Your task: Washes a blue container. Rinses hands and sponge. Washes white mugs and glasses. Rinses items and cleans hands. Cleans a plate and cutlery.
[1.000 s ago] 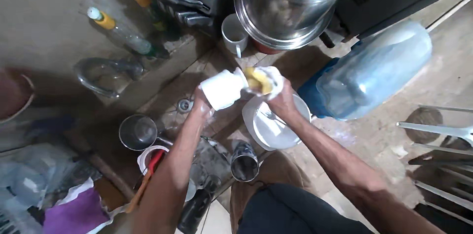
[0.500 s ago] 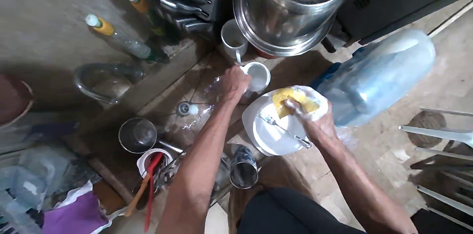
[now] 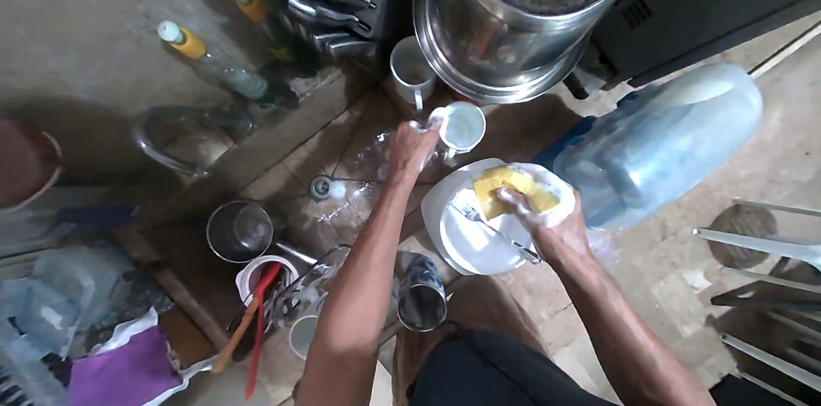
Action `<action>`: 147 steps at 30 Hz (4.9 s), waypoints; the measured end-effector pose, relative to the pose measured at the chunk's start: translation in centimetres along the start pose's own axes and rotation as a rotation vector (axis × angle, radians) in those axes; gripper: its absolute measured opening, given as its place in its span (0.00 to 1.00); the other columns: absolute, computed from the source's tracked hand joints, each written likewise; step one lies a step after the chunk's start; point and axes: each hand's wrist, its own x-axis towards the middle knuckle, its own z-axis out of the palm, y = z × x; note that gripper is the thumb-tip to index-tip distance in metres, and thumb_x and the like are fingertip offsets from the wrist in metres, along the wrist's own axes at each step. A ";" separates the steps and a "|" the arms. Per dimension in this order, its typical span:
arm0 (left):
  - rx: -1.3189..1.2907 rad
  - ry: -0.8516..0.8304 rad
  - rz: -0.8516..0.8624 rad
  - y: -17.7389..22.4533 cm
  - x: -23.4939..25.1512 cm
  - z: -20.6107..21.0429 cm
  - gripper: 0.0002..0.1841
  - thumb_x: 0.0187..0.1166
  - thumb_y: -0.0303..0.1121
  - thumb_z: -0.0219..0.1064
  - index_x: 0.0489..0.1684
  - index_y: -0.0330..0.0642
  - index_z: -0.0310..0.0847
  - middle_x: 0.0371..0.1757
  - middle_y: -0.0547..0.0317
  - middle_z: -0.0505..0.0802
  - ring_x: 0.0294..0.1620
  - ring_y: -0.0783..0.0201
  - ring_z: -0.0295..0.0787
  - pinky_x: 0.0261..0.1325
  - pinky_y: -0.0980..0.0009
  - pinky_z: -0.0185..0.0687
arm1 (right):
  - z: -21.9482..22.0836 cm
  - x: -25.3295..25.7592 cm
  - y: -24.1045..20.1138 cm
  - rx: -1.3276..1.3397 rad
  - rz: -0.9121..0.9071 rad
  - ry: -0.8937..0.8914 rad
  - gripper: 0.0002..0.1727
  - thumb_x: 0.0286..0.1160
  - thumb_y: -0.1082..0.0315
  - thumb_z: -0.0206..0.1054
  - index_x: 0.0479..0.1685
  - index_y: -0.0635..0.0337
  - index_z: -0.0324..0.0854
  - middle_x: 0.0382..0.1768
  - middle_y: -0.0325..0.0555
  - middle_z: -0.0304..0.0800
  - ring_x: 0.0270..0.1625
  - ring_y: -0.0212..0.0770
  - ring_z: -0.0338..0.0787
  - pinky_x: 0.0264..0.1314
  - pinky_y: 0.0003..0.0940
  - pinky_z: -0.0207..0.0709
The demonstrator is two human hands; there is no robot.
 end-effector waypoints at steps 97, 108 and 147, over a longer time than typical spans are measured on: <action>-0.827 0.290 0.138 -28.4 8.4 -29.1 0.25 0.92 0.28 0.51 0.88 0.52 0.63 0.73 0.46 0.82 0.58 0.56 0.90 0.55 0.63 0.90 | 36.0 9.0 1.5 -0.332 0.064 -0.953 0.18 0.61 0.62 0.86 0.48 0.59 0.90 0.43 0.48 0.94 0.47 0.42 0.92 0.58 0.47 0.85; -0.576 0.228 -0.180 -30.0 -3.1 -19.1 0.27 0.82 0.51 0.69 0.71 0.40 0.79 0.58 0.46 0.91 0.55 0.54 0.91 0.60 0.51 0.88 | 37.9 9.6 0.7 -0.698 -0.182 -0.837 0.29 0.59 0.46 0.84 0.51 0.61 0.90 0.49 0.60 0.93 0.56 0.60 0.91 0.60 0.65 0.82; -1.004 -0.095 -0.424 -36.0 -0.7 -13.5 0.19 0.85 0.45 0.64 0.64 0.42 0.79 0.47 0.55 0.87 0.46 0.59 0.88 0.51 0.56 0.88 | 28.3 10.6 2.3 -0.333 0.059 -0.595 0.13 0.75 0.60 0.76 0.54 0.54 0.91 0.48 0.42 0.96 0.44 0.35 0.93 0.51 0.39 0.88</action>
